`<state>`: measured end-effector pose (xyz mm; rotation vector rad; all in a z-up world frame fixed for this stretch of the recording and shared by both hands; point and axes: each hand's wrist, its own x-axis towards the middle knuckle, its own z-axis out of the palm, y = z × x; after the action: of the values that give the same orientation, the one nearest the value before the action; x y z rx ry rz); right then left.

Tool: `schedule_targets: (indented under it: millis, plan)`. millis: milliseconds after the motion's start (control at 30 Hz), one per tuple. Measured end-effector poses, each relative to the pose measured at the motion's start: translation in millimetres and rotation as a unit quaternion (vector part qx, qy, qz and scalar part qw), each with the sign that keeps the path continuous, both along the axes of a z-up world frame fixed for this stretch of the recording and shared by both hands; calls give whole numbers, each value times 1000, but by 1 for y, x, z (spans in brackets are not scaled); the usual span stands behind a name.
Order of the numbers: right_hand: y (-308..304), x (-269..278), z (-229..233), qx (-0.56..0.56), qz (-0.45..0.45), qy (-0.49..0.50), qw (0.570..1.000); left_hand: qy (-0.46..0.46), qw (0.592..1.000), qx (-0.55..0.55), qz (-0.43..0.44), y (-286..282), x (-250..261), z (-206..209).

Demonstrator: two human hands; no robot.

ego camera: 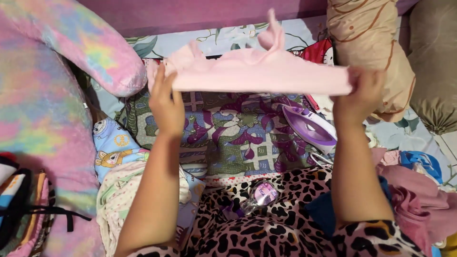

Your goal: The person irons several small pieces of clothing on a bed. They smooth and press a white top, a yellow and white baby onesie, and a pink long-sleeved shirt using a purple iron, folding each item after ironing.

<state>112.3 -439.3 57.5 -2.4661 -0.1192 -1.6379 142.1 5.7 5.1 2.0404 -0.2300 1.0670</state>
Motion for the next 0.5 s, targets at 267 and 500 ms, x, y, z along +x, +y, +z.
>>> schedule_targets:
  millis: [267,500]
  plan:
    - [42,-63,-194,-86,-25,476,875,416,818,364,160,20,-62,-242]
    - [37,-58,-232,-196,-27,415,888,531,726,417,131,14,-45,-245]
